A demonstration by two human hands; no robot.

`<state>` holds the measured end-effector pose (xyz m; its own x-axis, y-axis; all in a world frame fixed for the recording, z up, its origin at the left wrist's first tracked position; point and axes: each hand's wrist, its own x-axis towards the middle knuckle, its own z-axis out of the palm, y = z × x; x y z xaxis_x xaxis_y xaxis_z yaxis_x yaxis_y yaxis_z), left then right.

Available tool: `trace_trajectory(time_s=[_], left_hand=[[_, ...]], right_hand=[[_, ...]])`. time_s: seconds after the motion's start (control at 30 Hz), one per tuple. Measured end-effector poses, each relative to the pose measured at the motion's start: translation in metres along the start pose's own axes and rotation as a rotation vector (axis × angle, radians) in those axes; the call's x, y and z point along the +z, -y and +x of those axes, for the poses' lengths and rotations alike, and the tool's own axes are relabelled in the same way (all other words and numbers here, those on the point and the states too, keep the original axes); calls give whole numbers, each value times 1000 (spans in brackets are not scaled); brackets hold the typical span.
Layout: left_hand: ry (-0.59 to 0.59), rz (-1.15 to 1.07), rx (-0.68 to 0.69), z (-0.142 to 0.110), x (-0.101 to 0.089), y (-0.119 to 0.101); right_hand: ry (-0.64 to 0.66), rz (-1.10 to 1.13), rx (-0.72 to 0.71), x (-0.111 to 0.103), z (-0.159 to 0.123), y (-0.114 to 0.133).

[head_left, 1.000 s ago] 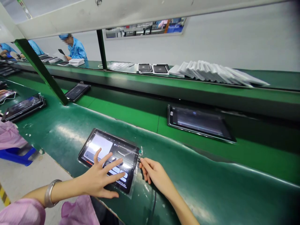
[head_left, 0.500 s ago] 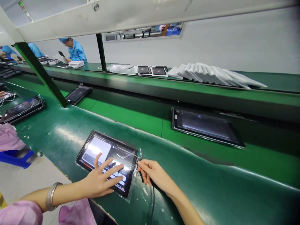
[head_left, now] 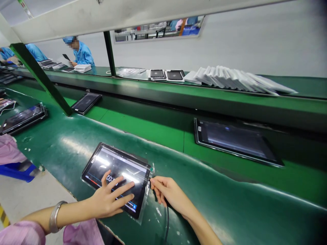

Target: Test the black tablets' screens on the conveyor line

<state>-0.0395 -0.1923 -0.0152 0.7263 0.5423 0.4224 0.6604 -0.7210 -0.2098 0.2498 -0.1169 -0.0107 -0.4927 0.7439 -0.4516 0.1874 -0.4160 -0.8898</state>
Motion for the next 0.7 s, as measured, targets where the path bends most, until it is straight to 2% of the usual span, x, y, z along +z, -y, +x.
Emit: trace_trajectory(time_s=[0.2,0.37,0.63,0.7], left_hand=[[5,14,9,1,-3,0],[70,2,40,4,-7,3],[3,-36,150,11,-2,8],[-13,-18,185,14,-1,8]], right_hand=[[-5,-16,17,-1,-1,1],[9,-25,45,-4,-8,3],[39,-22,164,-16,-33,-13],[12,-11,186,-14,-39,-19]])
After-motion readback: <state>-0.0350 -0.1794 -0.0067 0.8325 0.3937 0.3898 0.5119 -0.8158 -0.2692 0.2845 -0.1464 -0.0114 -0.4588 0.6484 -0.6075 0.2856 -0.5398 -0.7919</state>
